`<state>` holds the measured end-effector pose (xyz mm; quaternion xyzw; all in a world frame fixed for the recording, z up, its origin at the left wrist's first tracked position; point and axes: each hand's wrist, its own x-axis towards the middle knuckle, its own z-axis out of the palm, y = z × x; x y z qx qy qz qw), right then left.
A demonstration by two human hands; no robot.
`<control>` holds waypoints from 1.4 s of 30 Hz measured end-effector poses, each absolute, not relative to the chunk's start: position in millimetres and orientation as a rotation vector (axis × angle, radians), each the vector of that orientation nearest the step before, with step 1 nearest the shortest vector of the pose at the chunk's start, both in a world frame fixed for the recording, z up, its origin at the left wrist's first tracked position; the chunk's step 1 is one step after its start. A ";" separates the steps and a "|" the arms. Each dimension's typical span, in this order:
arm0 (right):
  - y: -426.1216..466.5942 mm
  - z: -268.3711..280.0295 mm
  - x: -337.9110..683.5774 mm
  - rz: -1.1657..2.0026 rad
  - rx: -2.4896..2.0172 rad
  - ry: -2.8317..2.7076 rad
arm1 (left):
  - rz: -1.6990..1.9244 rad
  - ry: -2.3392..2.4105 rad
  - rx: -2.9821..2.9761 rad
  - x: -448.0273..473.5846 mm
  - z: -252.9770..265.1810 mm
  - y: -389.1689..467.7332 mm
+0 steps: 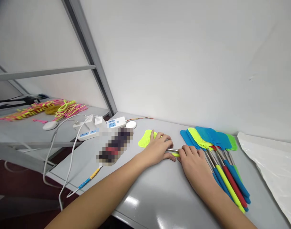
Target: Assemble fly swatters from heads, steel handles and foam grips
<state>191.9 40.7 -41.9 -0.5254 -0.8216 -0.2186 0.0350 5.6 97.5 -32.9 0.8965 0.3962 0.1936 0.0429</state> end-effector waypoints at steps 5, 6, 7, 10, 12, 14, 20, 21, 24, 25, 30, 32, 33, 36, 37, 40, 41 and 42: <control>34.8 -40.2 189.3 -0.664 -1.606 -2.514 | 0.520 1.115 2.741 -2.4 -27.7 101.1; 34.4 -40.1 189.6 -0.637 -1.603 -2.506 | 0.514 1.110 2.740 -3.9 -27.3 101.7; 34.3 -40.0 190.4 -0.595 -1.599 -2.491 | 0.513 1.115 2.737 -4.9 -27.4 102.2; 35.5 -38.2 194.9 -0.391 -1.634 -2.379 | 0.516 1.154 2.717 -4.3 -29.3 102.7; 36.4 -34.5 198.1 -0.249 -1.724 -2.228 | 0.531 1.179 2.705 -1.7 -29.3 101.9; 36.3 -29.2 200.2 -0.164 -1.813 -2.067 | 0.603 1.189 2.688 1.0 -25.9 100.7; 30.9 -15.7 200.0 -0.018 -1.802 -1.759 | 1.120 1.192 2.392 -2.3 1.3 101.6; 30.2 -14.8 199.6 0.021 -1.786 -1.730 | 1.204 1.179 2.281 -4.5 5.6 102.6; 29.5 -13.7 198.1 0.143 -1.773 -1.694 | 1.418 1.094 1.938 -11.2 14.5 105.4; 29.6 -13.7 197.6 0.179 -1.773 -1.694 | 1.484 1.068 1.845 -13.1 16.2 106.3; 29.5 -14.3 193.0 0.338 -1.697 -1.814 | 1.778 1.076 1.520 -18.4 17.9 112.1; 28.6 -14.6 190.0 0.395 -1.632 -1.907 | 1.850 1.090 1.427 -18.5 16.1 115.0; 28.0 -14.7 188.4 0.415 -1.599 -1.948 | 1.876 1.095 1.388 -18.1 14.9 116.2; 26.1 -15.1 183.8 0.430 -1.542 -2.012 | 1.908 1.098 1.331 -16.3 11.6 118.3; 25.5 -15.4 182.6 0.423 -1.544 -2.014 | 1.904 1.099 1.333 -15.7 10.8 118.3; 23.8 -16.7 179.7 0.384 -1.581 -2.009 | 1.896 1.109 1.353 -13.7 9.0 117.5; 23.3 -17.4 178.9 0.368 -1.590 -2.011 | 1.904 1.120 1.355 -13.1 8.5 117.1; 22.8 -18.0 178.2 0.356 -1.595 -2.018 | 1.915 1.132 1.355 -12.5 8.0 116.7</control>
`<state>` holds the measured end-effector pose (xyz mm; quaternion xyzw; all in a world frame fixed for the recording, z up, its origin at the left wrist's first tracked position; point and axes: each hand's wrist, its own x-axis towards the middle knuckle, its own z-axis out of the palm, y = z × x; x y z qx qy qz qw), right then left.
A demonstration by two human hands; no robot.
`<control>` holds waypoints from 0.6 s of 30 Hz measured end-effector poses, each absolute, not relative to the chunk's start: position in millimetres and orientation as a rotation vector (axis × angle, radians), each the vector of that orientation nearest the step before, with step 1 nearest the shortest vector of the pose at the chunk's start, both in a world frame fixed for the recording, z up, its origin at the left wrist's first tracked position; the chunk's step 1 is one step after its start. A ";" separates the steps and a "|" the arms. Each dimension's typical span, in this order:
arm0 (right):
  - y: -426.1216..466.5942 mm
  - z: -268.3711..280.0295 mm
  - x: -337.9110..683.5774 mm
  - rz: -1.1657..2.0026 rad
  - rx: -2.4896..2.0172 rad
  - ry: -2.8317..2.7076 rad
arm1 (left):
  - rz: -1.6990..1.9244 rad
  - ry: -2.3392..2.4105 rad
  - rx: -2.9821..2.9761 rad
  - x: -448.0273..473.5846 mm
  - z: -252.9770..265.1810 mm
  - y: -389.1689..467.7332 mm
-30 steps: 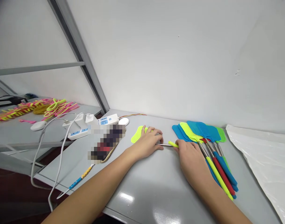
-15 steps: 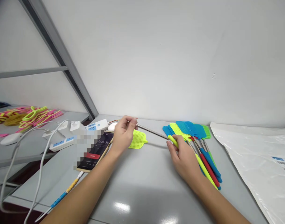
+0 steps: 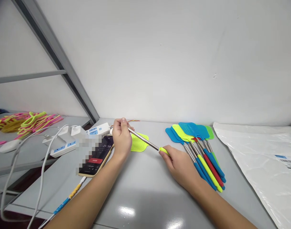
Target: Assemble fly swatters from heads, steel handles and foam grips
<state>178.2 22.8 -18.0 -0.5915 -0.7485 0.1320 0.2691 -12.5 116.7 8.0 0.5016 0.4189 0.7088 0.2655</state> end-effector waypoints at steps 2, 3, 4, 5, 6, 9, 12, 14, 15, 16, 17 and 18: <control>21.8 -19.2 176.7 0.343 -1.600 -2.034 | 1.925 1.144 1.363 -11.4 7.3 115.9; 21.3 -19.6 176.0 0.340 -1.603 -2.037 | 1.925 1.142 1.370 -10.9 7.1 115.4; 20.8 -19.8 175.4 0.339 -1.604 -2.041 | 1.928 1.134 1.376 -10.6 7.2 114.8; 20.4 -19.9 174.9 0.339 -1.602 -2.044 | 1.934 1.127 1.385 -10.4 7.4 114.1; 20.1 -19.8 174.4 0.340 -1.600 -2.045 | 1.943 1.125 1.398 -10.4 7.9 113.3; 19.8 -19.1 173.0 0.365 -1.591 -2.056 | 1.965 1.163 1.476 -11.0 9.9 110.8; 20.4 -18.7 171.9 0.407 -1.596 -2.050 | 1.931 1.198 1.559 -11.1 10.8 108.3; 21.3 -19.6 171.5 0.434 -1.603 -2.040 | 1.877 1.194 1.585 -9.5 9.4 106.0; 21.7 -20.5 171.4 0.448 -1.607 -2.034 | 1.840 1.180 1.594 -8.0 7.8 104.5; 22.1 -21.7 171.4 0.458 -1.609 -2.025 | 1.801 1.159 1.606 -6.0 5.8 102.5; 22.5 -23.1 171.3 0.465 -1.610 -2.013 | 1.755 1.128 1.625 -3.4 3.4 100.0; 22.9 -24.6 171.2 0.471 -1.607 -1.999 | 1.705 1.086 1.654 -0.3 0.7 97.2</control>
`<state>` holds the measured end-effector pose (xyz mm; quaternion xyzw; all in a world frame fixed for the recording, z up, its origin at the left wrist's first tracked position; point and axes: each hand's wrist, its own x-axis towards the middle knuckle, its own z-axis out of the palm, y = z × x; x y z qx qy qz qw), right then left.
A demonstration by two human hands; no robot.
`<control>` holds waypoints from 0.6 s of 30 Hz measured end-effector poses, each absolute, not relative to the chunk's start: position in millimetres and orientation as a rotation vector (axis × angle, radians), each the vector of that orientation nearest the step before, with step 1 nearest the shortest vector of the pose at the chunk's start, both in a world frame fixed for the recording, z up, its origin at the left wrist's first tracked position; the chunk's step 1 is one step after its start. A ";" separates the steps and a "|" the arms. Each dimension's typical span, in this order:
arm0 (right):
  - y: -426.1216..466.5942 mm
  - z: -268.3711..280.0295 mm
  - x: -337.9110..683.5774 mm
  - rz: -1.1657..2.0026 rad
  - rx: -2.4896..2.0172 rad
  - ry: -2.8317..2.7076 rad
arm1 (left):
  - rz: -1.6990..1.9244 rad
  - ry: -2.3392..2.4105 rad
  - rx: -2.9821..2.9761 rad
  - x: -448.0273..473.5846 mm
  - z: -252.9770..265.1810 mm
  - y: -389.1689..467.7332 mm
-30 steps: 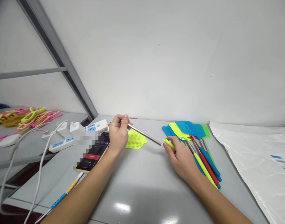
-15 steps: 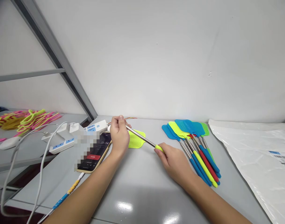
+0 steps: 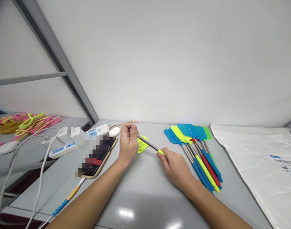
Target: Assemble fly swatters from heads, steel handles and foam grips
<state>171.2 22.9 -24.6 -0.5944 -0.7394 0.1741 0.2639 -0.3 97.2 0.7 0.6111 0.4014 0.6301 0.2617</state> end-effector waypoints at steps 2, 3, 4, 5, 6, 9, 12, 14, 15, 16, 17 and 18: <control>23.4 -27.4 171.1 0.489 -1.592 -1.961 | 1.611 0.983 1.725 6.8 -4.5 90.5; 23.5 -28.4 171.0 0.502 -1.581 -1.940 | 1.569 0.932 1.754 10.5 -6.7 87.0; 23.7 -29.0 171.0 0.516 -1.569 -1.918 | 1.539 0.891 1.762 14.1 -8.3 83.7; 23.8 -29.2 171.0 0.532 -1.555 -1.897 | 1.522 0.861 1.744 17.2 -9.2 80.6; 23.9 -29.0 170.9 0.546 -1.539 -1.874 | 1.514 0.839 1.703 19.9 -9.5 78.0; 23.8 -27.6 170.0 0.588 -1.487 -1.820 | 1.464 0.802 1.546 24.8 -8.1 72.9; 23.5 -28.0 167.6 0.668 -1.419 -1.814 | 1.341 0.755 1.514 26.4 -6.9 70.8; 23.5 -29.9 165.6 0.736 -1.372 -1.812 | 1.318 0.758 1.526 27.1 -7.6 69.9; 23.5 -31.1 164.6 0.767 -1.353 -1.806 | 1.330 0.778 1.529 27.5 -8.5 69.5; 23.6 -32.2 163.6 0.795 -1.340 -1.799 | 1.346 0.802 1.529 28.1 -9.5 69.2; 23.7 -33.1 162.5 0.821 -1.330 -1.794 | 1.354 0.823 1.527 28.7 -10.6 69.2; 23.7 -33.7 161.4 0.847 -1.320 -1.790 | 1.354 0.837 1.520 29.2 -11.5 69.5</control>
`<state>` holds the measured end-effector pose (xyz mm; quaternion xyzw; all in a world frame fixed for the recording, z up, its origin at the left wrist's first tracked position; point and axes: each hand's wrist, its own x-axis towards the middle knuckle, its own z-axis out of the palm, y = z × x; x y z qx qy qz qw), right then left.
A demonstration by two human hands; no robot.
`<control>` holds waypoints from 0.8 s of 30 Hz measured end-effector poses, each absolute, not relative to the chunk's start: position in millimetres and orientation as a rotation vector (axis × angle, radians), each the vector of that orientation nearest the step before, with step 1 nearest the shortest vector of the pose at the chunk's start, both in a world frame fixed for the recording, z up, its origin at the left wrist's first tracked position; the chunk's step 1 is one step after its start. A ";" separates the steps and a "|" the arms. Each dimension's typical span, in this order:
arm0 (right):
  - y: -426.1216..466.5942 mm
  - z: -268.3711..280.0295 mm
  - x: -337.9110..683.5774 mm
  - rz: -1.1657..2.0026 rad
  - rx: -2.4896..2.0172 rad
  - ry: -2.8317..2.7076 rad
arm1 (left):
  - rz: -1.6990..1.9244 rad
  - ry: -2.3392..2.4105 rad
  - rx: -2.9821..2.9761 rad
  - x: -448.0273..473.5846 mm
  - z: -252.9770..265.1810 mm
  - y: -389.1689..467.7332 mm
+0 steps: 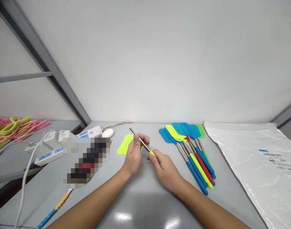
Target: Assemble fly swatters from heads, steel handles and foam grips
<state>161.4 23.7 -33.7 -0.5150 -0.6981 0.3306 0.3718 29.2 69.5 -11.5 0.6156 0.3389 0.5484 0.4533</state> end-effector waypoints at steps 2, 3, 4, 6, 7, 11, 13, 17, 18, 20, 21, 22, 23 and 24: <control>23.8 -33.9 158.8 0.896 -1.290 -1.775 | 1.356 0.856 1.486 29.9 -12.4 70.9; 23.9 -33.7 157.4 0.919 -1.265 -1.770 | 1.358 0.865 1.472 29.7 -12.0 71.8; 24.0 -33.3 156.0 0.940 -1.237 -1.769 | 1.364 0.876 1.466 29.2 -10.9 72.6; 24.6 -33.0 154.0 0.955 -1.185 -1.784 | 1.378 0.888 1.494 27.3 -6.7 73.1; 25.1 -33.0 153.5 0.938 -1.169 -1.798 | 1.378 0.878 1.533 26.1 -4.0 72.5; 28.8 -34.1 155.4 0.715 -1.191 -1.841 | 1.352 0.773 1.728 22.5 5.8 66.1; 31.1 -34.7 157.5 0.645 -1.211 -1.844 | 1.329 0.718 1.797 22.9 8.0 63.1; 34.7 -35.9 160.5 0.644 -1.204 -1.814 | 1.277 0.673 1.818 28.8 9.3 62.8; 35.3 -36.3 160.9 0.648 -1.203 -1.800 | 1.254 0.676 1.805 31.1 9.6 63.6; 36.0 -36.7 161.6 0.650 -1.206 -1.768 | 1.209 0.691 1.780 35.8 10.5 65.0; 36.0 -36.7 162.0 0.651 -1.208 -1.757 | 1.193 0.704 1.775 38.1 10.8 65.4; 35.8 -36.6 162.7 0.653 -1.212 -1.748 | 1.185 0.719 1.776 40.4 11.0 65.5; 35.5 -36.4 163.6 0.663 -1.218 -1.744 | 1.180 0.735 1.780 42.5 10.9 65.4; 35.0 -36.2 164.6 0.678 -1.227 -1.742 | 1.180 0.747 1.783 44.5 10.5 65.0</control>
